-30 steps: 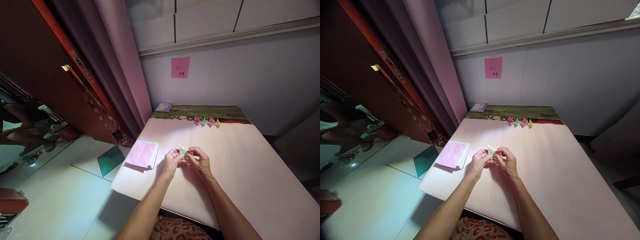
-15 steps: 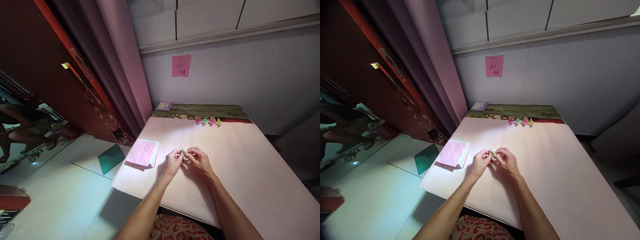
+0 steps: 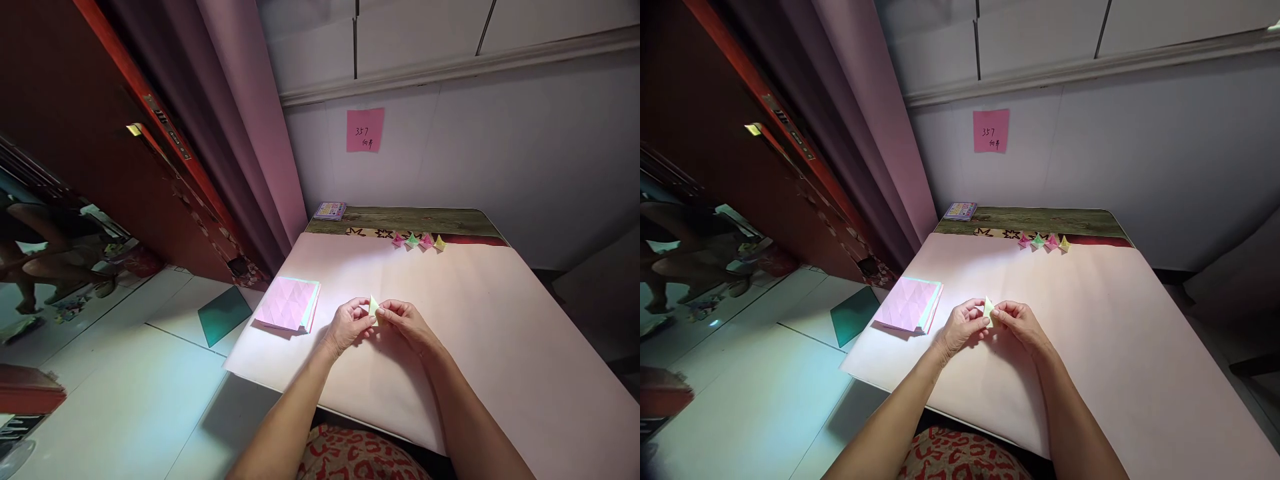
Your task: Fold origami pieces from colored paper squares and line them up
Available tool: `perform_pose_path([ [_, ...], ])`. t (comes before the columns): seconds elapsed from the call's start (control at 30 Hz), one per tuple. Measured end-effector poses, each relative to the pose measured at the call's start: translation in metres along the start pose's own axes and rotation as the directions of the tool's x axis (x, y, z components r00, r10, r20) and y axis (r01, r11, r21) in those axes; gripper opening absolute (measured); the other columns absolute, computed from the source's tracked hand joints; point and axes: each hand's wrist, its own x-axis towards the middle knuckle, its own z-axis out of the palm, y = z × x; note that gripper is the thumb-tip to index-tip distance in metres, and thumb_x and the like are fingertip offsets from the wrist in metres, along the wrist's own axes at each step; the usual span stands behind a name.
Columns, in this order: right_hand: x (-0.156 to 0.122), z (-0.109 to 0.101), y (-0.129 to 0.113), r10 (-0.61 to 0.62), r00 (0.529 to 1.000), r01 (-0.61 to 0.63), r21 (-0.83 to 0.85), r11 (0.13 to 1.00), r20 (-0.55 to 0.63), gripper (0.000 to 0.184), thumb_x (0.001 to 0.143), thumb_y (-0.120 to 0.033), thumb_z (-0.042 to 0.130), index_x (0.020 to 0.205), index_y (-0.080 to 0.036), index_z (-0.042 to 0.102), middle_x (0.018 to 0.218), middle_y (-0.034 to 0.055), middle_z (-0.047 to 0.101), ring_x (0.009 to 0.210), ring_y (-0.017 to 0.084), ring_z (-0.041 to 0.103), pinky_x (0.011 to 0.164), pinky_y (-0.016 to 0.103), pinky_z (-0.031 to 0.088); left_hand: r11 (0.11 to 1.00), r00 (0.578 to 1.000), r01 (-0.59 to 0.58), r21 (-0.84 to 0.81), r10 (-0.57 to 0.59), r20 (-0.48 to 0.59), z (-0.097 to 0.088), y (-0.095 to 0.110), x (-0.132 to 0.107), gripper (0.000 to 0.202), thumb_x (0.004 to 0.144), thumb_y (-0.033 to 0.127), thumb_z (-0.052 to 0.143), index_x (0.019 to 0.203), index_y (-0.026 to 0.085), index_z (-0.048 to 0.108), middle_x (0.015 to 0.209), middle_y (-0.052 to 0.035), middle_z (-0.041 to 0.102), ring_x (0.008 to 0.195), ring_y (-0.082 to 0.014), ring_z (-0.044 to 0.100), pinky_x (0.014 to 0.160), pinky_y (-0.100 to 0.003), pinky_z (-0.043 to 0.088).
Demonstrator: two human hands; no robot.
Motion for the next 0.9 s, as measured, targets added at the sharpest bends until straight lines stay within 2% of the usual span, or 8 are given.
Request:
perform_pose_path([
  [0.1,-0.001,-0.002,-0.002,-0.003,0.999,0.002,0.027,1.000,0.039,0.035,0.075,-0.049,0.077,0.074,-0.016,0.064,0.061,-0.0036,0.053,0.056,0.009,0.042,0.054,0.023,0.032,0.991,0.986,0.025,-0.133,-0.003,0.168,-0.004,0.004,-0.002,0.054,0.073,0.040,0.076,0.117,0.013,0.062,0.086,-0.0060,0.065,0.058,-0.0103,0.061,0.054,-0.022,0.046],
  [0.17,-0.001,-0.003,-0.001,0.006,0.998,-0.009,0.038,0.999,0.067,0.034,0.077,-0.048,0.076,0.075,-0.017,0.064,0.062,-0.0037,0.052,0.056,0.009,0.040,0.054,0.023,0.029,0.988,0.979,0.025,-0.152,0.007,0.206,-0.004,0.005,-0.002,0.054,0.074,0.039,0.077,0.120,0.015,0.062,0.088,-0.0059,0.064,0.059,-0.0093,0.060,0.056,-0.022,0.046],
  [0.27,0.000,-0.005,0.001,0.015,0.997,-0.018,0.049,0.999,0.077,0.033,0.078,-0.047,0.075,0.076,-0.017,0.064,0.064,-0.0026,0.054,0.059,0.010,0.043,0.056,0.024,0.030,0.980,0.985,0.003,-0.199,0.031,0.169,0.000,0.005,-0.003,0.059,0.072,0.034,0.080,0.124,0.016,0.061,0.083,-0.0028,0.063,0.059,-0.0090,0.058,0.058,-0.023,0.046],
  [0.37,0.001,-0.007,0.002,0.027,0.996,-0.032,0.058,0.998,0.083,0.032,0.078,-0.047,0.075,0.076,-0.018,0.063,0.064,-0.0020,0.056,0.057,0.010,0.043,0.054,0.024,0.028,0.963,0.992,-0.013,-0.269,0.046,0.117,0.002,0.004,-0.004,0.058,0.065,0.031,0.085,0.116,0.013,0.064,0.074,0.0000,0.061,0.059,-0.0098,0.057,0.060,-0.025,0.046],
  [0.47,0.002,-0.009,0.002,0.042,0.993,-0.051,0.074,0.996,0.112,0.031,0.079,-0.045,0.075,0.075,-0.017,0.064,0.062,-0.0026,0.055,0.053,0.008,0.037,0.051,0.024,0.023,0.959,0.996,0.012,-0.284,0.014,0.091,-0.001,0.007,-0.004,0.047,0.064,0.035,0.086,0.099,0.010,0.067,0.075,-0.0049,0.067,0.063,-0.0133,0.062,0.062,-0.026,0.047],
  [0.53,0.001,-0.009,0.001,0.055,0.989,-0.068,0.087,0.994,0.141,0.030,0.078,-0.044,0.075,0.076,-0.017,0.064,0.061,-0.0026,0.055,0.052,0.007,0.035,0.050,0.024,0.023,0.953,0.990,0.064,-0.297,-0.024,0.136,-0.005,0.010,-0.004,0.041,0.069,0.039,0.082,0.093,0.009,0.067,0.077,-0.0079,0.069,0.066,-0.0150,0.064,0.061,-0.025,0.048],
  [0.8,0.002,-0.008,0.005,0.082,0.974,-0.114,0.145,0.983,0.210,0.031,0.077,-0.044,0.076,0.075,-0.016,0.062,0.056,-0.0047,0.051,0.046,0.005,0.031,0.044,0.022,0.019,0.930,0.901,0.266,-0.253,-0.147,0.407,-0.017,0.011,-0.002,0.038,0.075,0.038,0.078,0.098,0.012,0.063,0.072,-0.0046,0.067,0.055,-0.0122,0.063,0.052,-0.021,0.050],
  [0.9,0.001,-0.009,0.006,0.093,0.970,-0.133,0.171,0.976,0.226,0.031,0.078,-0.044,0.076,0.074,-0.017,0.060,0.052,-0.0067,0.047,0.042,0.004,0.026,0.041,0.021,0.015,0.928,0.875,0.290,-0.233,-0.158,0.457,-0.015,0.011,0.000,0.039,0.076,0.040,0.077,0.098,0.013,0.062,0.073,-0.0053,0.068,0.051,-0.0124,0.063,0.049,-0.022,0.051],
])
